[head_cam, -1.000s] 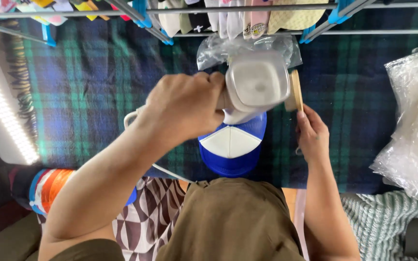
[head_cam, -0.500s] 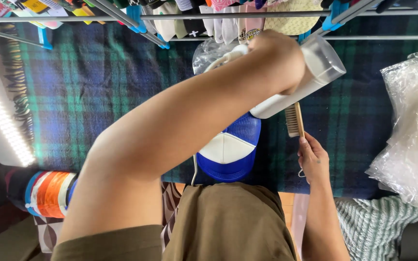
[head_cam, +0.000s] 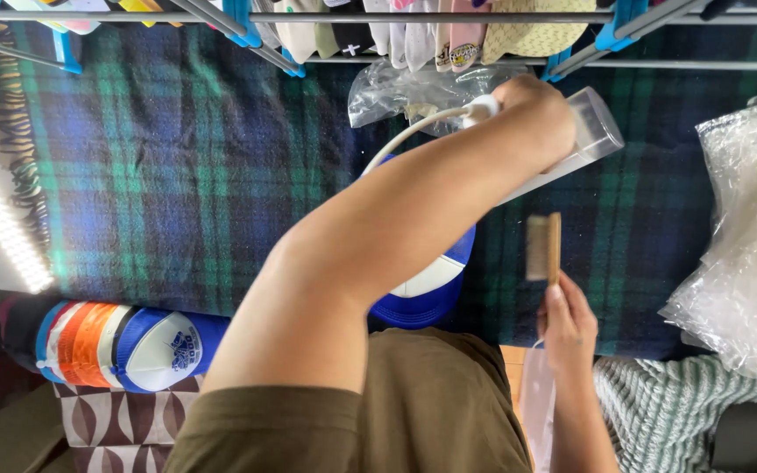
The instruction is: Using a handheld steamer and a brush to clean and reshape a blue mesh cap on a workspace.
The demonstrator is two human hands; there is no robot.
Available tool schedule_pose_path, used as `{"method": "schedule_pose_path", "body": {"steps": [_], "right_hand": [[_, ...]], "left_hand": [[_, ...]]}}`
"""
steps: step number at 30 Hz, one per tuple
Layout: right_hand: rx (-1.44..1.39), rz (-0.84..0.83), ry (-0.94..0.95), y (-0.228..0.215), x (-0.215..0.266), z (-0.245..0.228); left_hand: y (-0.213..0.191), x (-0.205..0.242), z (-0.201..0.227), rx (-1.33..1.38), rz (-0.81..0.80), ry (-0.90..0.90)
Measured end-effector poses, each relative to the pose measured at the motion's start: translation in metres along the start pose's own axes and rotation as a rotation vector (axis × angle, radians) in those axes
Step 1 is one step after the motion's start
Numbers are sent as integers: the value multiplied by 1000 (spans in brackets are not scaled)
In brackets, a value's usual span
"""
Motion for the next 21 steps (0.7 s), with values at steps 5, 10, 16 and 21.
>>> {"method": "schedule_pose_path", "body": {"steps": [5, 10, 16, 21], "right_hand": [[-20, -178, -240, 38, 32, -33], [244, -212, -562, 79, -25, -112], [515, -258, -81, 84, -94, -140], [128, -161, -251, 66, -80, -107]], "left_hand": [[-23, 105, -77, 216, 260, 135], [-37, 234, -193, 388, 812, 143], [32, 286, -257, 462, 763, -53], [92, 259, -227, 510, 497, -35]]}}
Point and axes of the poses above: each hand's wrist, its own x-axis away from the middle knuckle, its own y-axis out of the palm, z = x × y, the point moved 9 cm from there along -x, towards the middle knuckle, and after that the axes turned 7 degrees about -y, right-handed, at the moved point
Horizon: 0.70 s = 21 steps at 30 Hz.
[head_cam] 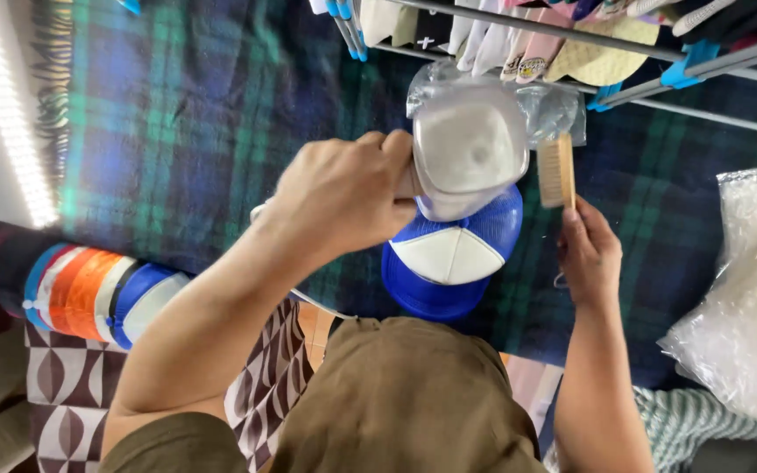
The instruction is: Using a handheld steamer and a brush to clean and reshape a blue mesh cap on a workspace.
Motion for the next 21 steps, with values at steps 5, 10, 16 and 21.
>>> {"method": "schedule_pose_path", "body": {"steps": [5, 10, 16, 21], "right_hand": [[15, 122, -37, -7, 40, 13], [48, 122, -37, -5, 50, 24], [56, 186, -9, -22, 66, 43], [44, 189, -7, -22, 65, 57]], "left_hand": [[2, -14, 24, 46, 159, 117], [9, -52, 52, 73, 159, 191], [3, -29, 37, -5, 102, 243], [13, -29, 49, -81, 164, 273]]}}
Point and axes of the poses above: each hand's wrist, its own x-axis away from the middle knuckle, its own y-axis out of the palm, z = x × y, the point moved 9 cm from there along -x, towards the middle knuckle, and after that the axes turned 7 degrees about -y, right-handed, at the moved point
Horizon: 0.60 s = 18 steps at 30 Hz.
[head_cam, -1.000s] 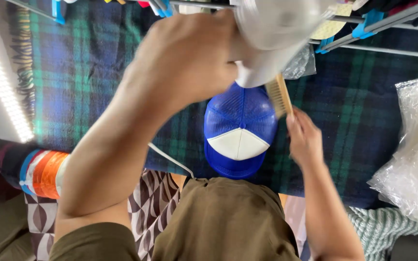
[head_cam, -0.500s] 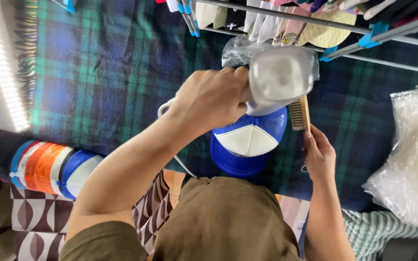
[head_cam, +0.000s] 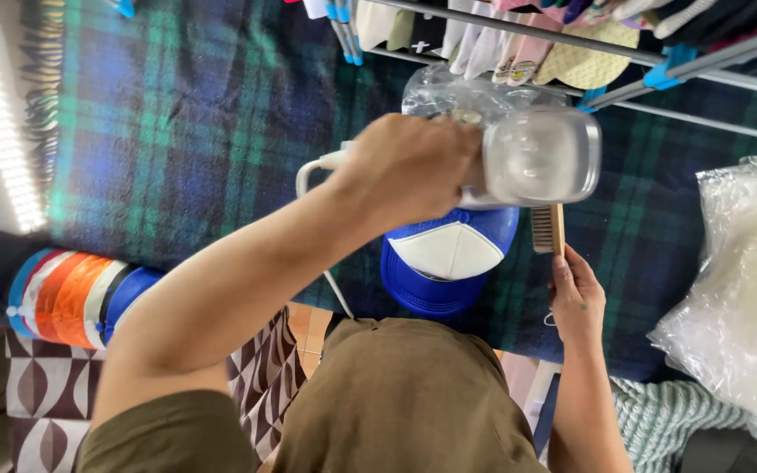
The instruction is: Using a handheld steamer and a brush to clean and reshape a blue mesh cap on a workspace.
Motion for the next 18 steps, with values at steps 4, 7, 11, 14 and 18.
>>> {"method": "schedule_pose_path", "body": {"steps": [4, 7, 11, 14, 18], "right_hand": [[-2, -10, -46, 2, -3, -28], [119, -163, 67, 5, -2, -32], [95, -136, 20, -8, 2, -61], [216, -230, -193, -9, 0, -100], [530, -437, -917, 25, 10, -200]], "left_hand": [[-2, -29, 1, 123, 26, 11], [-13, -23, -34, 190, -157, -161], [-8, 5, -90, 317, -178, -319], [14, 34, -124, 506, -246, -482], [65, 72, -152, 849, -402, -795]]}}
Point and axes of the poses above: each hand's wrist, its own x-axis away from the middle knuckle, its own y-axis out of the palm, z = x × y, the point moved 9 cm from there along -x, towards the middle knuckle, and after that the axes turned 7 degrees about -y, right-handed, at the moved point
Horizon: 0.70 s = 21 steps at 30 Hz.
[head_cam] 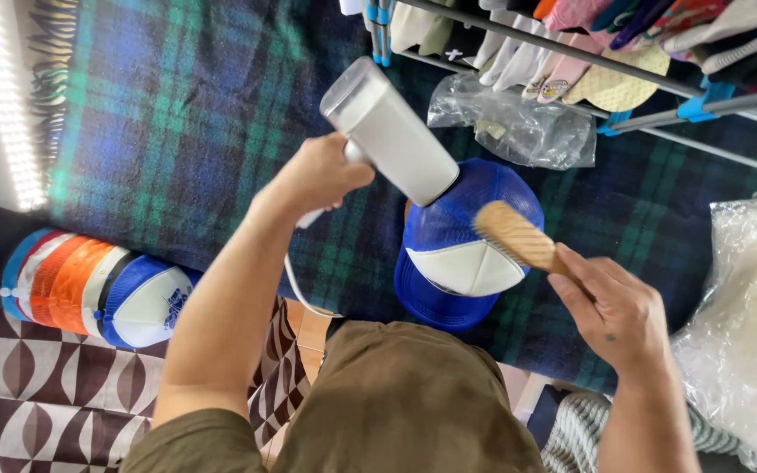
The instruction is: Using a handheld steamer and a brush to clean and reshape a blue mesh cap on a workspace.
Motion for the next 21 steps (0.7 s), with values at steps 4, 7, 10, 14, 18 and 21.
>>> {"method": "schedule_pose_path", "body": {"steps": [4, 7, 10, 14, 18, 21], "right_hand": [[272, -104, -246, 0, -92, -29], [369, -750, 144, 52, -143, 18], [247, -993, 323, 87, -174, 47], [352, -929, 415, 103, -181, 101], [65, -521, 505, 62, -155, 98], [-3, -289, 466, 47, -107, 113]], "left_hand": [[25, -19, -54, 209, -17, -46], [39, -16, -89, 288, 16, -114], [46, -8, -114, 357, 94, -146], [25, 20, -86, 145, 259, 44], [14, 48, -9, -231, 296, 248], [9, 62, 46, -275, 317, 450]]}}
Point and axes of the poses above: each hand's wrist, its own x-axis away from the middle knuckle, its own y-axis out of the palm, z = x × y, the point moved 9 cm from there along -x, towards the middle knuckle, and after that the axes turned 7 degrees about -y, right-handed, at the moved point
